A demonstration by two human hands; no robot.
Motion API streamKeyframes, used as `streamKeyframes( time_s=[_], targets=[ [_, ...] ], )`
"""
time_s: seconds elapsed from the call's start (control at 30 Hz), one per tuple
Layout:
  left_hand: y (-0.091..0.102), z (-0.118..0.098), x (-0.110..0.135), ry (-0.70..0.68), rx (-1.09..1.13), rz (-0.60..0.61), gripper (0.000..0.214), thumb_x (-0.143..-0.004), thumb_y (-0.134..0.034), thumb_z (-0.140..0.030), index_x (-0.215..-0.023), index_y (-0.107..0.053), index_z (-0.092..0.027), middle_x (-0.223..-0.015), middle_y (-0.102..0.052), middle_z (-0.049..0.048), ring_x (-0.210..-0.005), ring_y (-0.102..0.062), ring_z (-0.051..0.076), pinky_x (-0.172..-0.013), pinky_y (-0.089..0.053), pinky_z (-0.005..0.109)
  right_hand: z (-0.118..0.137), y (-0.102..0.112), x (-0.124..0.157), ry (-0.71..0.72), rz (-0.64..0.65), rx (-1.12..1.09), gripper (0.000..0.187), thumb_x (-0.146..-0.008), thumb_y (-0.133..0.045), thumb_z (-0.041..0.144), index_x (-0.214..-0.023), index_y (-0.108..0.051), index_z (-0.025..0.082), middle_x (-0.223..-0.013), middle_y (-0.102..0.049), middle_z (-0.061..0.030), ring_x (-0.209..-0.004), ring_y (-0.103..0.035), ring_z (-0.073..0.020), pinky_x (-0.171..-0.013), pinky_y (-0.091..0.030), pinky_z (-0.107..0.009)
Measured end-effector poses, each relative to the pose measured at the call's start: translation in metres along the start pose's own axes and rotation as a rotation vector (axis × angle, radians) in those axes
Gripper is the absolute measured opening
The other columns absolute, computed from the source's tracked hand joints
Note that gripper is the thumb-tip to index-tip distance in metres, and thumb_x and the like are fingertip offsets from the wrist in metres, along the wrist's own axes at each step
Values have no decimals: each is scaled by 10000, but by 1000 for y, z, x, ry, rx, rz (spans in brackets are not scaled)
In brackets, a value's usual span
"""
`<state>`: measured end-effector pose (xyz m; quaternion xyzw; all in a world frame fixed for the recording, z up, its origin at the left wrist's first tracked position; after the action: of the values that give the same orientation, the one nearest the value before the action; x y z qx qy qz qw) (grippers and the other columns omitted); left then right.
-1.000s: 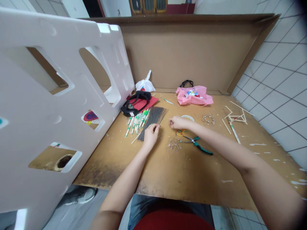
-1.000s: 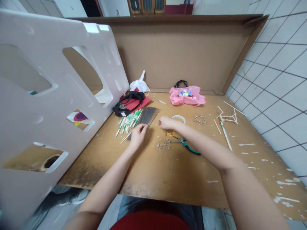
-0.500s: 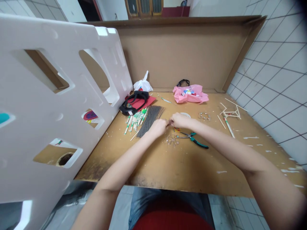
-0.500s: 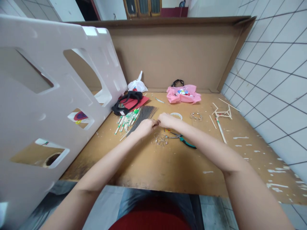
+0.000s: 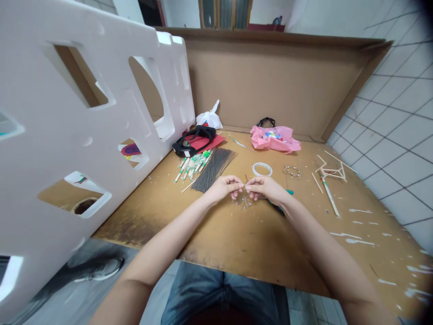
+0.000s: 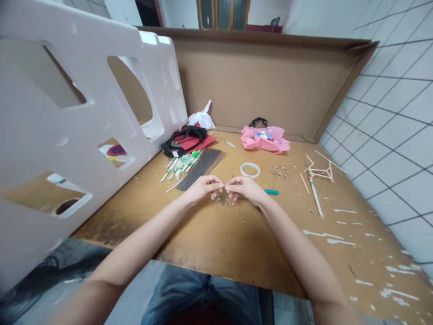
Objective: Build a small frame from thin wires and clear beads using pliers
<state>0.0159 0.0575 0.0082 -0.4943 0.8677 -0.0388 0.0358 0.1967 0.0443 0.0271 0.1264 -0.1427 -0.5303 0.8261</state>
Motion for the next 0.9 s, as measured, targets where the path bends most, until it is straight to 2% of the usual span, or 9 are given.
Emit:
streamKeyframes(
  time_s=[0.13, 0.33, 0.57, 0.8, 0.9],
  targets=[
    [-5, 7, 3, 33, 1, 11, 333, -659, -719, -397, -765, -588, -110, -513, -560, -36, -426, -502, 62, -452, -412, 198, -5, 3, 5, -37, 56, -96, 357, -638, -716, 443, -788, -607, 138, -581, -640, -12, -520, -602, -119, -499, -478, -244],
    [-11, 16, 6, -24, -60, -32, 344, -699, -671, -442, -751, -552, -123, -459, -499, -71, -389, -445, 43, -450, -377, 187, -6, 2, 5, -81, 144, -174, 327, -651, -725, 415, -766, -586, 141, -584, -651, 2, -519, -608, -112, -562, -509, -273],
    [-11, 18, 8, -20, -58, -72, 371, -692, -669, -466, -770, -545, -125, -445, -492, -75, -378, -450, 55, -454, -383, 201, -12, -2, 3, -102, 145, -239, 344, -626, -742, 414, -756, -585, 138, -555, -645, 7, -501, -605, -111, -550, -507, -266],
    [-9, 20, 6, 126, -41, -39, 392, -619, -725, -437, -781, -574, -113, -612, -603, -12, -430, -502, 62, -403, -357, 189, -19, -4, 0, -170, 96, -227, 322, -603, -758, 373, -748, -592, 138, -572, -647, 7, -513, -616, -113, -551, -516, -266],
    [-10, 20, 8, 131, -54, -59, 369, -613, -734, -417, -762, -593, -110, -563, -575, -28, -405, -428, 39, -401, -313, 178, -21, -9, -1, -182, 73, -261, 335, -593, -770, 350, -743, -538, 159, -567, -638, 21, -518, -628, -123, -560, -524, -275]
  ],
)
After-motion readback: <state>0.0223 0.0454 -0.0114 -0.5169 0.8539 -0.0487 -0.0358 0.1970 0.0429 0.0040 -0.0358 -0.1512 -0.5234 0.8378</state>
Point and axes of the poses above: each hand's wrist, its own x-axis away from the middle knuckle, its own y-axis out of the back of the hand, z = x × y, the point moved 1 cm from there along -x, towards the middle knuckle
